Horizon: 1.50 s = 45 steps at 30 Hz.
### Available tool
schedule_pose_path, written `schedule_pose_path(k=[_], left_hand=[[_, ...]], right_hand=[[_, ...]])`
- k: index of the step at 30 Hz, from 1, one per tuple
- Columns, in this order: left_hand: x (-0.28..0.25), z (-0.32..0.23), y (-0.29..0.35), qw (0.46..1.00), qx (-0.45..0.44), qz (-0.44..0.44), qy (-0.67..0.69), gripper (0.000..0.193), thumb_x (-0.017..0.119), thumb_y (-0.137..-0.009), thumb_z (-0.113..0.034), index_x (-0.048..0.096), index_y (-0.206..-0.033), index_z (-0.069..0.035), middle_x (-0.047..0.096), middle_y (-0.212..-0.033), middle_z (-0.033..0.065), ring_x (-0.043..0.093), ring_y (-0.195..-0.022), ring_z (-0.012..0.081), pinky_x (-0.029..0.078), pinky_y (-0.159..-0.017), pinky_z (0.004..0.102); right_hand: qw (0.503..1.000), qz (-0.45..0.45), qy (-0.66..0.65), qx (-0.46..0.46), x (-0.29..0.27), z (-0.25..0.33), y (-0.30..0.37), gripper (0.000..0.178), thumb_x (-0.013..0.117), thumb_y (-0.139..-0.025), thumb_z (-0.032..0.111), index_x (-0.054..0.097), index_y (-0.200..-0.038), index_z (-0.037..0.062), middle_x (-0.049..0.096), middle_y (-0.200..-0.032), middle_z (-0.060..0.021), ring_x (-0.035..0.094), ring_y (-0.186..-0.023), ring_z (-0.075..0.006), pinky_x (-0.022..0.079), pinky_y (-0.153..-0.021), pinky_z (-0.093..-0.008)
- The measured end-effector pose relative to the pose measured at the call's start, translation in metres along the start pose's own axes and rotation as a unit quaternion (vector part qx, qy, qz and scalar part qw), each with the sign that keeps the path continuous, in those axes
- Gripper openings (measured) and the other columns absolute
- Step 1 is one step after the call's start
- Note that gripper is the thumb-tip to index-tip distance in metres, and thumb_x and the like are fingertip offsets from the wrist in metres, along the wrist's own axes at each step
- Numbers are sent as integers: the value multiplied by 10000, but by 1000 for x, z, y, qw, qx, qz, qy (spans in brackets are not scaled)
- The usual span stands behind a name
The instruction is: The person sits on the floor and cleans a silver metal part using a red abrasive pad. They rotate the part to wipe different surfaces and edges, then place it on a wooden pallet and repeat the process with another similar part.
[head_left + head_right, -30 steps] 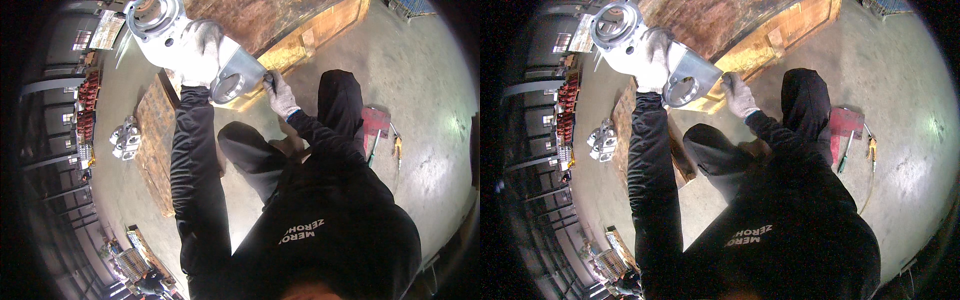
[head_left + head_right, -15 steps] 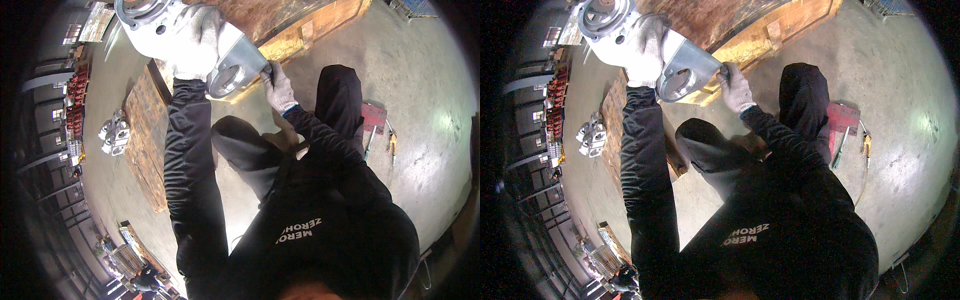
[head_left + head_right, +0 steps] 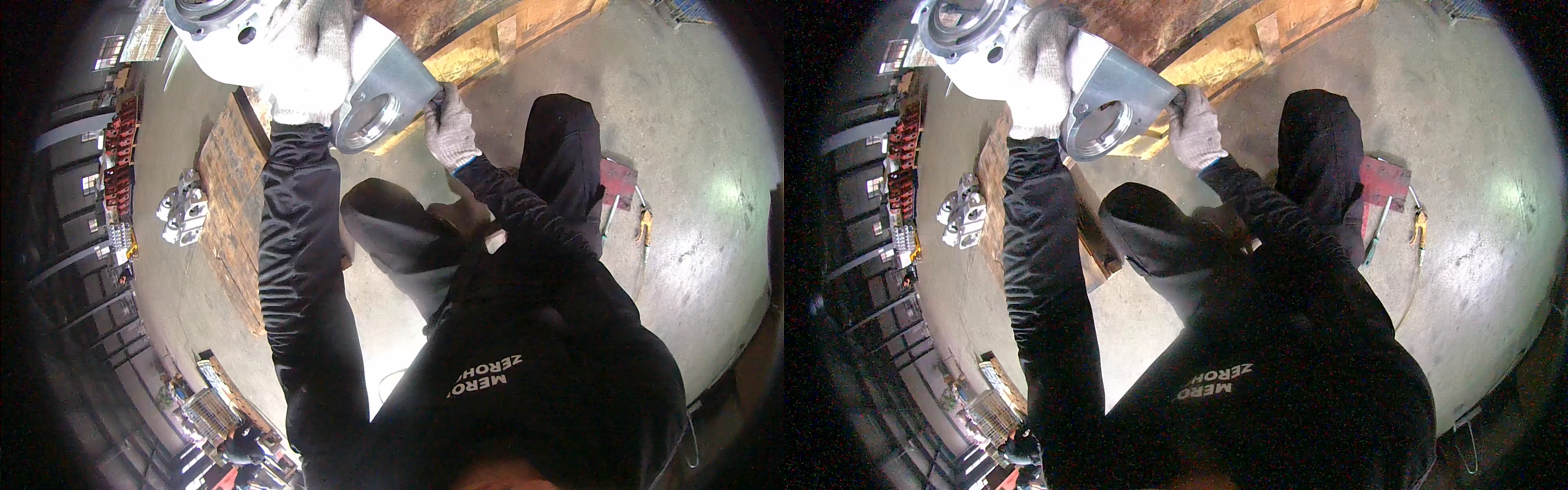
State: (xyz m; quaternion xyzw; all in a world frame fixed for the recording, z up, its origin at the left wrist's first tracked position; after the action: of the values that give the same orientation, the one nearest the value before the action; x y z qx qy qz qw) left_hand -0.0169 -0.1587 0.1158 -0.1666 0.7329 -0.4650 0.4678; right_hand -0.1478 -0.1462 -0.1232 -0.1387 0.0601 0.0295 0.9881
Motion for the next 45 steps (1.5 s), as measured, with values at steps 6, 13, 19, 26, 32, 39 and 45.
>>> schedule_pose_path(k=[6,13,19,26,32,39,45], left_hand=[[2,-22,-14,988,16,116,-97,141,610,-946,-32,660,-1039,61,675,-1035,224,643,-958,411,507,-892,456],[-3,-19,-14,994,-85,73,-18,168,537,-985,-75,655,-964,43,655,-938,185,631,-921,385,498,-860,438],[-7,-24,-20,991,-94,91,-26,189,525,-1000,-104,645,-945,32,646,-915,167,624,-894,369,490,-837,426],[-3,-17,-12,995,-65,68,-36,188,530,-1004,-112,652,-998,32,661,-959,174,634,-936,375,496,-873,436],[-6,-18,-15,993,-76,80,-44,191,532,-1006,-114,654,-1009,33,668,-967,175,638,-948,376,498,-892,434],[-9,-29,-21,988,-113,104,-32,204,524,-1007,-122,650,-961,32,658,-924,165,630,-913,368,494,-870,432],[-6,-18,-12,998,-42,28,-50,184,526,-1006,-91,655,-1007,39,666,-932,156,637,-919,355,501,-868,435]], right_hand=[[998,-31,41,-40,6,-17,4,416,600,-886,-5,480,-1284,4,689,-1001,-235,707,-936,-433,560,-816,-466],[1000,-7,22,-18,15,-8,10,502,594,-866,-16,423,-1338,-29,687,-1022,-242,715,-943,-411,563,-823,-454],[999,-6,30,-14,15,-1,9,525,601,-868,0,401,-1353,-35,676,-1012,-257,698,-944,-451,562,-818,-481],[1000,-7,28,9,14,0,10,535,606,-876,18,395,-1366,-20,682,-1021,-265,695,-950,-466,563,-819,-502],[1000,-3,25,14,16,2,11,545,605,-876,16,387,-1372,-37,697,-1032,-270,702,-972,-461,566,-840,-494],[999,-12,-9,42,13,8,11,345,625,-913,38,480,-1222,-9,672,-1031,-293,636,-1018,-534,514,-827,-571],[999,14,37,29,16,7,12,611,607,-878,24,345,-1423,-64,698,-1053,-289,683,-988,-492,560,-851,-515]])
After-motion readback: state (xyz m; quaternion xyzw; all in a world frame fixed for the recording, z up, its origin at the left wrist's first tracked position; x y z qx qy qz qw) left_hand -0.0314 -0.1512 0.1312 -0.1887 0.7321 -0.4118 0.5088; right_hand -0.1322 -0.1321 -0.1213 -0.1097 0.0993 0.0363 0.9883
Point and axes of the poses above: each hand's wrist, its own y-axis away from the middle knuckle, its own x-axis out of the palm, z = x × y, the point moved 4 cm from there along -y, towards the middle knuckle
